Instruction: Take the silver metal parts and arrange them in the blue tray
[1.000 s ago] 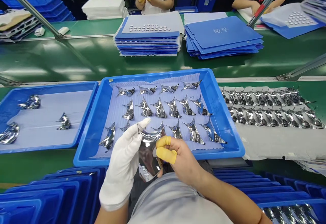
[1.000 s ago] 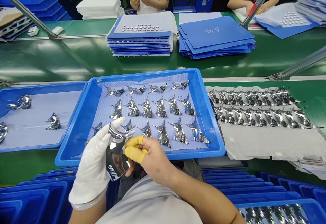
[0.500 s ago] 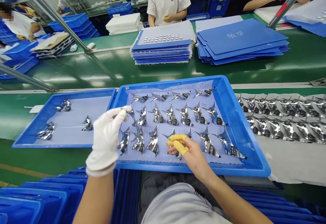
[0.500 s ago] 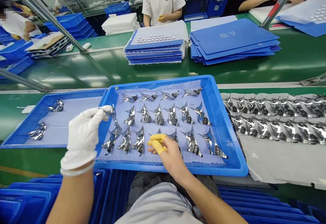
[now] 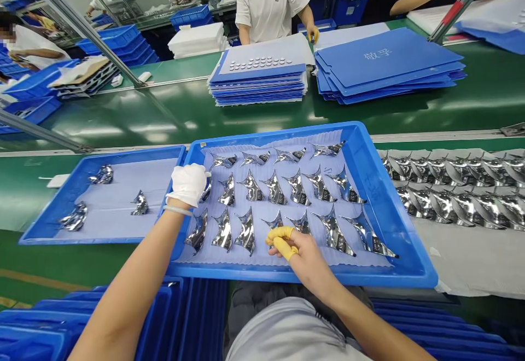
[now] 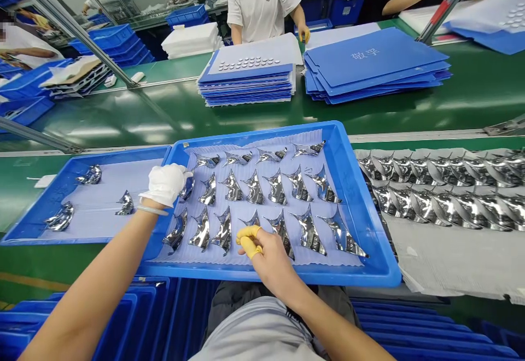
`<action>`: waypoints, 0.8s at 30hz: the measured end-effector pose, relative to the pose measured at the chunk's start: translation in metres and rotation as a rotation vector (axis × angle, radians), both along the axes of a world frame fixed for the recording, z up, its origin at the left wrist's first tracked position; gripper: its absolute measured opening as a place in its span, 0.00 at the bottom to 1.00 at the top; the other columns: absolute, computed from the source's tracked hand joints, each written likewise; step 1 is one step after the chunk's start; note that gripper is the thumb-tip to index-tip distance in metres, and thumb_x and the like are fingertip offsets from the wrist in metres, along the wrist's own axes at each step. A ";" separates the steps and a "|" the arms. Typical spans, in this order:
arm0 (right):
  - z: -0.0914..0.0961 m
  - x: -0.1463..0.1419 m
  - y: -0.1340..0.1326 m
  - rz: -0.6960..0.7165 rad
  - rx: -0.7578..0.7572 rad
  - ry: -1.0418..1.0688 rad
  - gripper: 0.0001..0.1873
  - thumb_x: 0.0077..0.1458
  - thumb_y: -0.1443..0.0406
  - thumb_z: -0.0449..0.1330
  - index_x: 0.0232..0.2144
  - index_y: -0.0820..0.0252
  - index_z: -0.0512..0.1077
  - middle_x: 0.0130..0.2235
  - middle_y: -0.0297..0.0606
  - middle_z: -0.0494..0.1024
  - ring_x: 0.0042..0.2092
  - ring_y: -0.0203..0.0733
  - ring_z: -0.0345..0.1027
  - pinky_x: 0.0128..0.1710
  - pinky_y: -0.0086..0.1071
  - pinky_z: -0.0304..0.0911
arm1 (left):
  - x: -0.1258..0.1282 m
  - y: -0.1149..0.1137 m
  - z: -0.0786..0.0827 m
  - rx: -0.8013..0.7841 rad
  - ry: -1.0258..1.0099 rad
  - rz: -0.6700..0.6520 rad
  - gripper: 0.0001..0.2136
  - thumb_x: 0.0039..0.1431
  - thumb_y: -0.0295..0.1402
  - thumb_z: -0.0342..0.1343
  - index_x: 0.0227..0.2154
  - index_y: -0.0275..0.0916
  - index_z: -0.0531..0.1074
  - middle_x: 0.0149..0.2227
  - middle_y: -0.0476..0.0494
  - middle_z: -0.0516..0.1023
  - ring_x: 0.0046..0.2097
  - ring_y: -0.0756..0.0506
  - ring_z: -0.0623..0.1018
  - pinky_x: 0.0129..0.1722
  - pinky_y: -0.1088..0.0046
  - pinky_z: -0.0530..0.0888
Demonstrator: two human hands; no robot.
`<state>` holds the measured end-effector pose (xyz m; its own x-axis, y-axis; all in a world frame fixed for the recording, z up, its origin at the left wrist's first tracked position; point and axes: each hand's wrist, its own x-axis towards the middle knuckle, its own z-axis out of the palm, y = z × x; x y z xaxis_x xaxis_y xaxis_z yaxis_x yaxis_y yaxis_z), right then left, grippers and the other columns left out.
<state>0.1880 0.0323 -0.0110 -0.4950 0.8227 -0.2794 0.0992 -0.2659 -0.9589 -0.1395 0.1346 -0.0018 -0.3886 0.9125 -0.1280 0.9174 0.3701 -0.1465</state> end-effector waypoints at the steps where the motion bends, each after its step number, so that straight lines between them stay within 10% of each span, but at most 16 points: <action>1: 0.001 0.000 0.000 0.004 -0.001 -0.003 0.13 0.62 0.60 0.54 0.38 0.60 0.75 0.39 0.42 0.80 0.39 0.43 0.79 0.38 0.35 0.72 | 0.003 -0.001 0.001 0.006 0.022 -0.003 0.14 0.66 0.42 0.52 0.40 0.35 0.75 0.44 0.39 0.78 0.50 0.40 0.75 0.55 0.52 0.65; 11: -0.001 -0.003 0.000 0.022 0.028 -0.011 0.13 0.61 0.60 0.55 0.38 0.61 0.76 0.39 0.42 0.80 0.38 0.43 0.78 0.40 0.37 0.72 | 0.045 0.003 -0.009 0.052 -0.246 -0.172 0.14 0.60 0.44 0.58 0.36 0.36 0.76 0.40 0.39 0.80 0.47 0.38 0.78 0.51 0.56 0.68; 17: 0.002 -0.004 -0.005 -0.152 0.038 0.036 0.15 0.62 0.56 0.57 0.43 0.60 0.75 0.43 0.44 0.81 0.45 0.46 0.76 0.47 0.41 0.70 | 0.070 -0.046 0.048 0.345 -0.553 -0.182 0.15 0.63 0.43 0.52 0.41 0.37 0.76 0.47 0.36 0.81 0.48 0.37 0.79 0.50 0.62 0.71; 20: 0.016 -0.010 -0.008 -0.179 0.090 0.150 0.18 0.63 0.55 0.57 0.50 0.58 0.73 0.47 0.44 0.80 0.50 0.45 0.73 0.52 0.42 0.67 | 0.097 -0.087 0.060 0.624 -1.225 -0.167 0.12 0.59 0.43 0.59 0.36 0.39 0.78 0.42 0.40 0.82 0.46 0.40 0.79 0.49 0.65 0.73; 24: 0.034 -0.020 -0.010 0.022 0.017 0.409 0.16 0.64 0.54 0.56 0.42 0.59 0.75 0.38 0.38 0.79 0.41 0.39 0.72 0.48 0.37 0.67 | 0.138 -0.124 0.043 0.678 -1.777 0.227 0.09 0.51 0.36 0.68 0.34 0.40 0.78 0.34 0.46 0.82 0.33 0.47 0.80 0.38 0.70 0.77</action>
<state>0.1675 0.0225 0.0227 -0.5802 0.8134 -0.0424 -0.2856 -0.2518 -0.9247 -0.0016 0.0107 0.0413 -0.3320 0.9312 -0.1507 -0.2405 0.0709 0.9681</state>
